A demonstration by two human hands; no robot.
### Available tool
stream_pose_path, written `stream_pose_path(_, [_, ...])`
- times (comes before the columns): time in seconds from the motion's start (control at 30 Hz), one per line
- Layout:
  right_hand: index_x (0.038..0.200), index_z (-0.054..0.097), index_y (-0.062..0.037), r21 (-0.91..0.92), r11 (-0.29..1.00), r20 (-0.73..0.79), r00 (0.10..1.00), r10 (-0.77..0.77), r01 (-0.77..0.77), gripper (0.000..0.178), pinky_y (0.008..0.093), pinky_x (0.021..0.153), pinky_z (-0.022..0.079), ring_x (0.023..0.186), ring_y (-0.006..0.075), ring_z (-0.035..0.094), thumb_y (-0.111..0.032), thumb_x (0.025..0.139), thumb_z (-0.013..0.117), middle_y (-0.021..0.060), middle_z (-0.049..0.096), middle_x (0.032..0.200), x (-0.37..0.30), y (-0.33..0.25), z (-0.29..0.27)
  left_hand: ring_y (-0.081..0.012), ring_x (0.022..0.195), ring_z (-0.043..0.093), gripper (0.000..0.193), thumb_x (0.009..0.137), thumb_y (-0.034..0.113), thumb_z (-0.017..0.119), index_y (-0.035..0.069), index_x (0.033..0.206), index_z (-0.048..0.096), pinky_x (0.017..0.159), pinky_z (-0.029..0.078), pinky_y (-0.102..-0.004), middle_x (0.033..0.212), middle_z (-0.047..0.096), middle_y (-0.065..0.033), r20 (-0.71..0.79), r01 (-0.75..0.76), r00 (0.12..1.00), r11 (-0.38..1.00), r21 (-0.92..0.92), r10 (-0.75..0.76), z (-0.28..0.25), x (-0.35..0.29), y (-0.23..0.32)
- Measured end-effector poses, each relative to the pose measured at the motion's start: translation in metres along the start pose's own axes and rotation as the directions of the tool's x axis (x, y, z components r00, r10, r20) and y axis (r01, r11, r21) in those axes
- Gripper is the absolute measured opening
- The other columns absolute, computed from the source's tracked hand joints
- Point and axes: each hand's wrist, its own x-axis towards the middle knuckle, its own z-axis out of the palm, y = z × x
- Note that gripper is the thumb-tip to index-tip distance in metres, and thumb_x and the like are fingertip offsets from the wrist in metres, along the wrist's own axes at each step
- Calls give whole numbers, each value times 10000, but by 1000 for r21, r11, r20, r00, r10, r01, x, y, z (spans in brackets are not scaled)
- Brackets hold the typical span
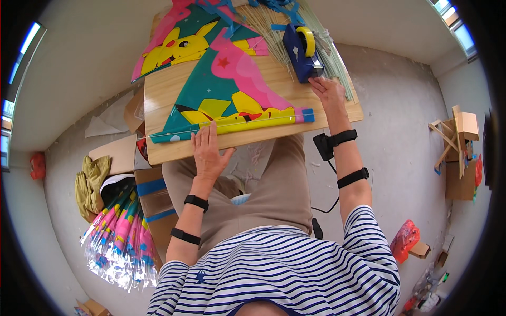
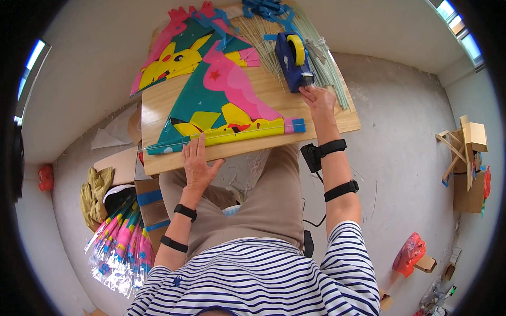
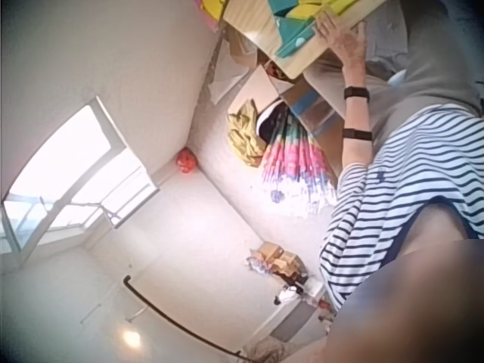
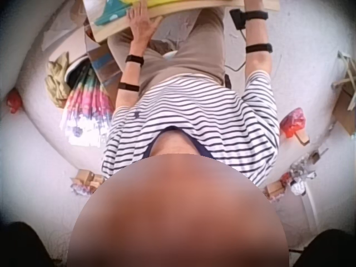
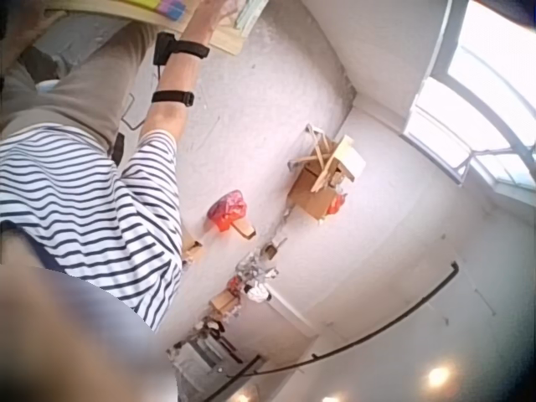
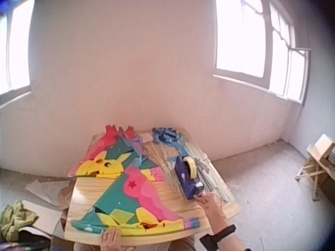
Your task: Rolling and taping colorful paper/plastic sheets to assemble or package kites at a wooden table.
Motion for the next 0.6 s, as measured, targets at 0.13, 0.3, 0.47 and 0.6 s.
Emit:
stream_pose_path(0.13, [1067,574,71,27,1000,6,1000,-10,9,160,502,940,564,1020,383,733,28,930,646,197,703,1042,2,3,-3,-388,1337,468,988,717,385,868,26,1521,420,1196,267,-547,1385,526,-211,-5,-19,1000,1000,-4,19,0,1,1])
stream_pose_path(0.3, [1045,568,56,33,999,17,999,-35,35,150,479,904,582,1010,384,737,19,933,660,200,699,1043,2,5,-2,-387,1331,473,980,715,385,868,25,1514,431,1191,277,-550,1384,528,-208,-16,-23,1000,1000,8,23,1,3,0])
stream_pose_path(0.47, [1008,588,66,-48,996,-65,995,-76,73,119,444,843,597,971,366,747,17,927,660,183,708,977,2,10,8,-390,1324,478,972,714,385,866,25,1509,438,1189,279,-552,1379,533,-208,-25,-25,999,1000,10,25,0,1,-2])
stream_pose_path(0.6, [878,663,90,-367,916,-154,960,-232,163,134,404,794,593,904,339,755,-35,861,708,183,720,866,22,18,10,-391,1324,477,963,718,374,864,27,1509,438,1189,278,-553,1382,533,-209,-21,-10,1000,1000,5,10,-3,0,-2])
